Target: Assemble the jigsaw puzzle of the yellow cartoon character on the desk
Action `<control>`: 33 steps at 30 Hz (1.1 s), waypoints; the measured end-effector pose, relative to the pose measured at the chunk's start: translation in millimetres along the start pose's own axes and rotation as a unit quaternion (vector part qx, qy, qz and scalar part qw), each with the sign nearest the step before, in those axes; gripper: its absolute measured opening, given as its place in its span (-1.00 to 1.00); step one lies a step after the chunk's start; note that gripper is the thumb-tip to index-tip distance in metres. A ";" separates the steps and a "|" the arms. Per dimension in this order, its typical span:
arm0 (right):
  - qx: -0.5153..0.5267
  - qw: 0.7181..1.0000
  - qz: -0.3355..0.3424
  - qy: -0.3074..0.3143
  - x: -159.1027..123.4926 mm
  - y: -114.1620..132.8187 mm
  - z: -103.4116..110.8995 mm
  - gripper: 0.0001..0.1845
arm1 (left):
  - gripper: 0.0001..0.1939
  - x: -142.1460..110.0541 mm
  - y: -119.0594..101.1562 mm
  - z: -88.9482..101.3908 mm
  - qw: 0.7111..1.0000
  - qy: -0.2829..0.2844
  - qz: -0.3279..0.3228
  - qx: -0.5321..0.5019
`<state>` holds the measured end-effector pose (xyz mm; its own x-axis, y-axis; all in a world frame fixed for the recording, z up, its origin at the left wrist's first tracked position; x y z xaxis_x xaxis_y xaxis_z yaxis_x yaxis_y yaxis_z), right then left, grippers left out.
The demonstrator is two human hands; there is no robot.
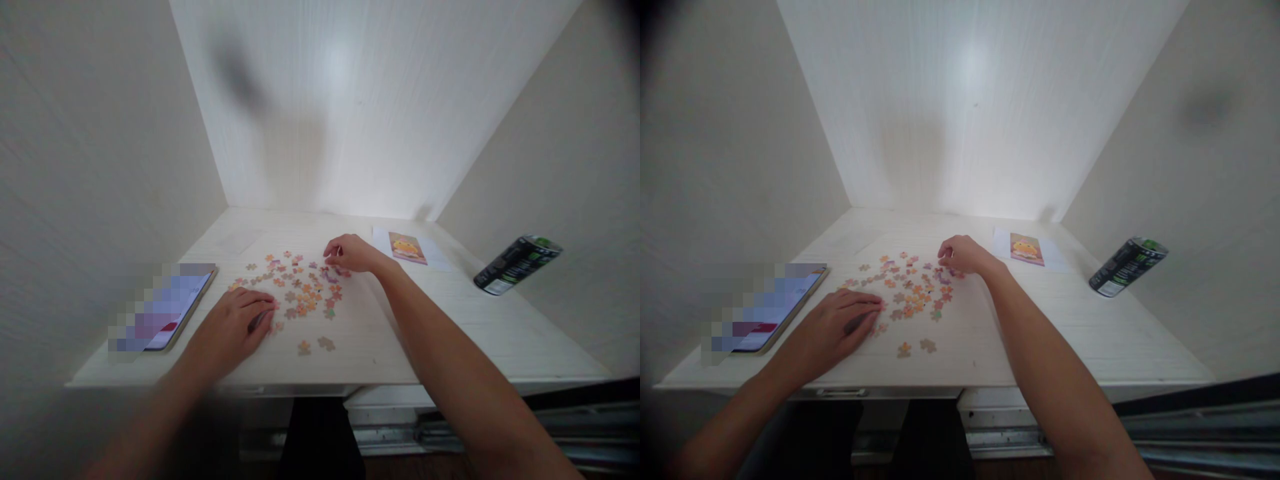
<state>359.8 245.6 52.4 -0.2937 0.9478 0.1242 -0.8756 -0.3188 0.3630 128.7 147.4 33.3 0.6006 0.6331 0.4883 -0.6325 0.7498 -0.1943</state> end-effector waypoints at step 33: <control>0.062 0.994 0.083 0.019 -8.3 64.4 -27.3 -0.83 | -0.79 5.9 7.3 0.7 0.993 0.022 0.059 -0.095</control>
Point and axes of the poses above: each hand's wrist, its own x-axis towards the middle knuckle, its own z-axis out of the back of the hand, y = z × x, the point moved 8 cm from there along x, towards the middle knuckle, and after that the axes turned 4 degrees about -y, right-handed, at the moved point
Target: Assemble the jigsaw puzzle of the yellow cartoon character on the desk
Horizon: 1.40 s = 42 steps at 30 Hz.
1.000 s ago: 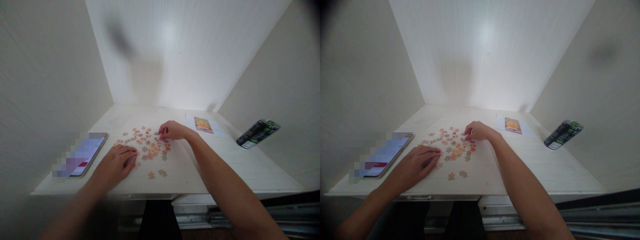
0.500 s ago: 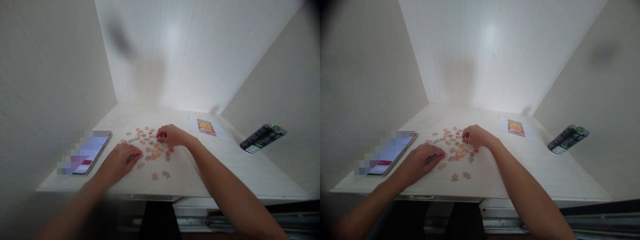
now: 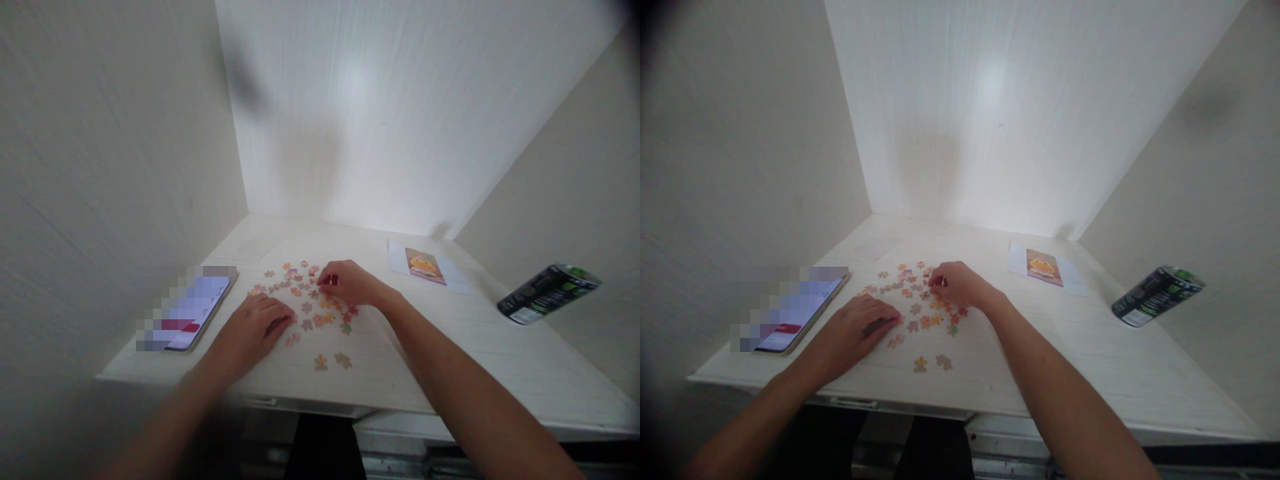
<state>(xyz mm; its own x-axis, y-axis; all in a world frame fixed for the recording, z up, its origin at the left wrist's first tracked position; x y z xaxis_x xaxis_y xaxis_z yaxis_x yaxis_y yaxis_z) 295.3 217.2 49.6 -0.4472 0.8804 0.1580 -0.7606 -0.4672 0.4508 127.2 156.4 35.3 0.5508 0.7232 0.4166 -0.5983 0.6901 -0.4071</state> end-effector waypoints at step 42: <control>0.393 0.912 -0.098 0.062 -0.2 29.7 -37.9 -0.89 | -0.83 -3.4 1.4 13.0 0.997 -0.068 0.010 0.026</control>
Point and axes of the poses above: each hand's wrist, its own x-axis towards the middle knuckle, its own z-axis out of the back of the hand, y = z × x, the point moved 8 cm from there along x, towards the middle knuckle, and after that the axes turned 4 degrees about -y, right-handed, at the moved point
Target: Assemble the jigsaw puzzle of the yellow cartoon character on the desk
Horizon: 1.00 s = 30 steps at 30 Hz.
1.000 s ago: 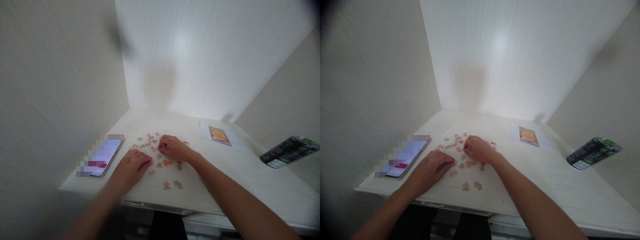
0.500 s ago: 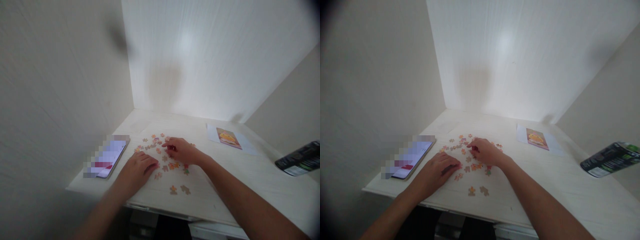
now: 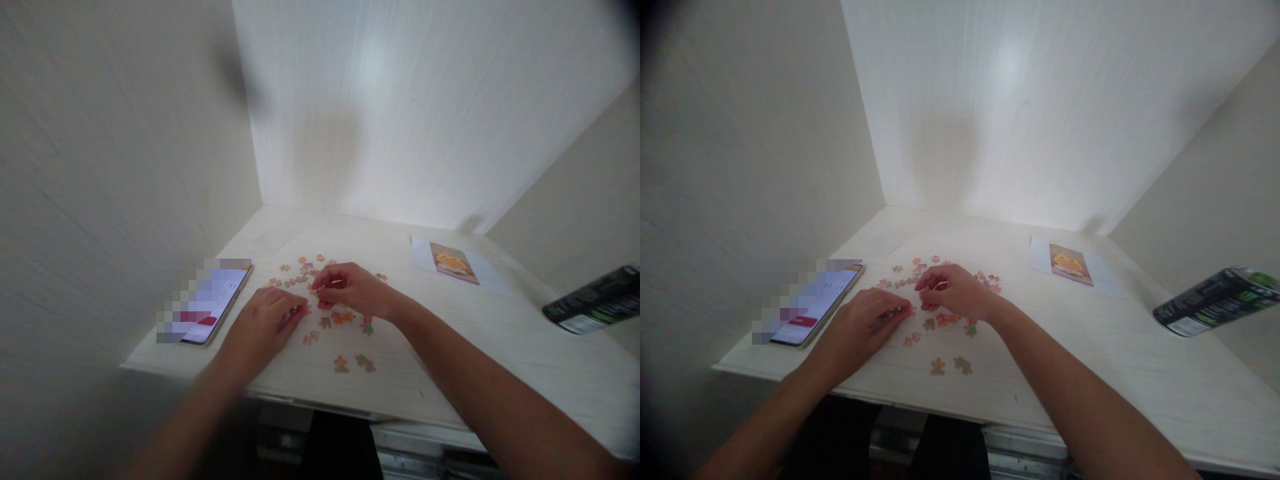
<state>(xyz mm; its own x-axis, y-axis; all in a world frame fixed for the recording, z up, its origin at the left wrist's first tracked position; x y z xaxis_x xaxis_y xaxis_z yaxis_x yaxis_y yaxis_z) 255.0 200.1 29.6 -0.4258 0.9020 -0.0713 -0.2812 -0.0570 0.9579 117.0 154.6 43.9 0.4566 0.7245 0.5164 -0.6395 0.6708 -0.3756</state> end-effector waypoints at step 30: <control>0.063 0.997 -0.010 0.031 2.4 -15.6 -10.0 -0.83 | -0.81 -1.6 -13.9 16.5 0.995 -0.081 -0.045 0.036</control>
Point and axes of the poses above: each hand's wrist, its own x-axis towards the middle knuckle, its own z-axis out of the back of the hand, y = z × x, the point moved 8 cm from there along x, towards the middle knuckle, and after that the axes turned 4 degrees about -y, right-handed, at the moved point
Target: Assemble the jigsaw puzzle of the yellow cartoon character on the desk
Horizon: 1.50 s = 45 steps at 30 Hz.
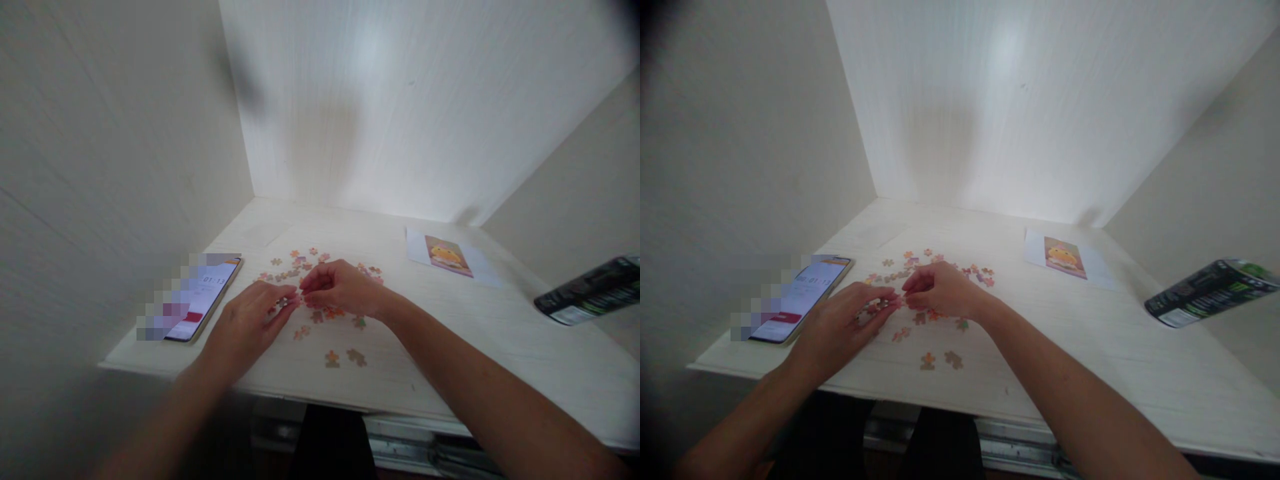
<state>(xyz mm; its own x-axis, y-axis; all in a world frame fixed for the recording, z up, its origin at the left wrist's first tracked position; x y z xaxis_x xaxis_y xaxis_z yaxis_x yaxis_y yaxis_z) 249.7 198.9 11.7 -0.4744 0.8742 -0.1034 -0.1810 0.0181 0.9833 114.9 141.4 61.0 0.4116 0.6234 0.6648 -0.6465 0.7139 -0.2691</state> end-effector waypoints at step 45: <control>-0.014 0.997 0.000 -0.077 -0.7 3.8 -3.5 -0.87 | -0.83 -0.7 8.5 4.3 0.999 -0.024 0.046 -0.005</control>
<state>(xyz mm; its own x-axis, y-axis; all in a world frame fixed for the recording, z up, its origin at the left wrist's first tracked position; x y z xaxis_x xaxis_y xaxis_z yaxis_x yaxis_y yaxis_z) 246.4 196.6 14.9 -0.3366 0.9385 -0.0769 -0.2066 0.0061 0.9784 106.4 145.7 61.3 0.3197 0.6699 0.6701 -0.6733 0.6582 -0.3368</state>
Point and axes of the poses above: each hand's wrist, its own x-axis towards the middle knuckle, its own z-axis out of the back of the hand, y = z × x, the point moved 8 cm from there along x, towards the middle knuckle, and after that the axes turned 4 degrees about -y, right-handed, at the moved point
